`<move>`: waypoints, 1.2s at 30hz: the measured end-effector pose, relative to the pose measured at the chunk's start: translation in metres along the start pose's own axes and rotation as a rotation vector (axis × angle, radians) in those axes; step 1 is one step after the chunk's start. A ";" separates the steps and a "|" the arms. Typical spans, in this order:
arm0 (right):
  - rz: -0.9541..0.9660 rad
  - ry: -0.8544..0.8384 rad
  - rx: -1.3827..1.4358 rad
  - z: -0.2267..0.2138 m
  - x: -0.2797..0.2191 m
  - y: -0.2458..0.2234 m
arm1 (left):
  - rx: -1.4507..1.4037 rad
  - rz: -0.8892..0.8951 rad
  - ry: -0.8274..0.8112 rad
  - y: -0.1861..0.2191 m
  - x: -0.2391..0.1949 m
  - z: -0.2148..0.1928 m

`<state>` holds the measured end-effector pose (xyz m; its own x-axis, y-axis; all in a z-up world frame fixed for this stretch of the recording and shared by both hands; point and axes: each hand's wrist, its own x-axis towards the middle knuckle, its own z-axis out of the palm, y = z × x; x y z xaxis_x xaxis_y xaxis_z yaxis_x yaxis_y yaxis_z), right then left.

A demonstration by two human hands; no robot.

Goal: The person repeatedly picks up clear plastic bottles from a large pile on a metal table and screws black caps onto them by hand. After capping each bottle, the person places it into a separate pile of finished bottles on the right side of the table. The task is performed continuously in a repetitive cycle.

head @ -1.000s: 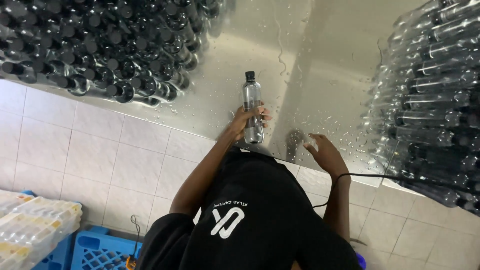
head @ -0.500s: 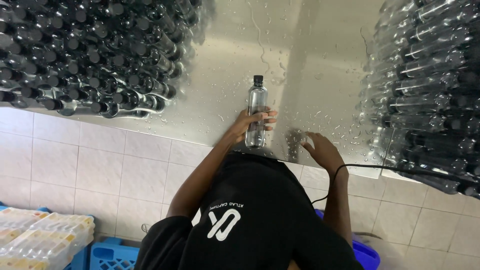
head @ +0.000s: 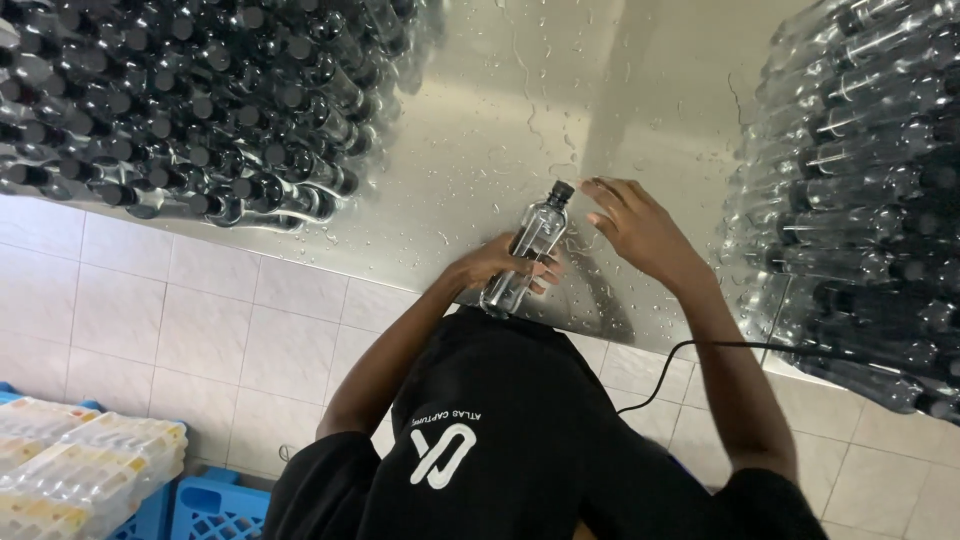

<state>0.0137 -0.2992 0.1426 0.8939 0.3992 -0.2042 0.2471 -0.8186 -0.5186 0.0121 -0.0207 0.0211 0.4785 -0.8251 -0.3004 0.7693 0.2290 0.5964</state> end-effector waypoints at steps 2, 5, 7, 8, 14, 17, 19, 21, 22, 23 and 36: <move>-0.236 -0.003 -0.159 0.002 0.005 0.014 | 0.086 -0.034 -0.119 0.003 -0.001 -0.004; -0.375 -0.006 -0.307 0.000 0.007 0.026 | 0.164 -0.063 -0.262 0.007 0.000 -0.005; -0.387 -0.048 -0.384 -0.004 0.004 0.030 | 0.156 -0.114 -0.283 0.016 -0.002 0.003; -0.415 -0.089 -0.459 -0.007 0.003 0.032 | 0.152 -0.156 -0.291 0.020 -0.002 0.007; -0.276 -0.269 -0.442 0.001 -0.012 0.051 | 0.199 -0.258 -0.408 0.028 0.017 0.015; -0.196 -0.267 -0.453 0.011 -0.025 0.057 | 0.339 -0.225 -0.418 0.011 0.033 0.001; -0.187 -0.186 -0.399 0.021 -0.037 0.061 | 0.410 -0.243 -0.426 0.032 0.029 0.022; -0.179 -0.108 -0.346 0.034 -0.051 0.064 | 0.478 -0.259 -0.432 0.040 0.026 0.036; -0.104 -0.082 -0.302 0.041 -0.059 0.065 | 0.480 -0.298 -0.393 0.037 0.024 0.039; -0.029 -0.052 -0.260 0.047 -0.065 0.067 | 0.486 -0.335 -0.355 0.036 0.025 0.041; 0.776 -0.005 0.677 0.084 -0.092 0.079 | 2.361 0.486 0.002 -0.019 0.089 0.061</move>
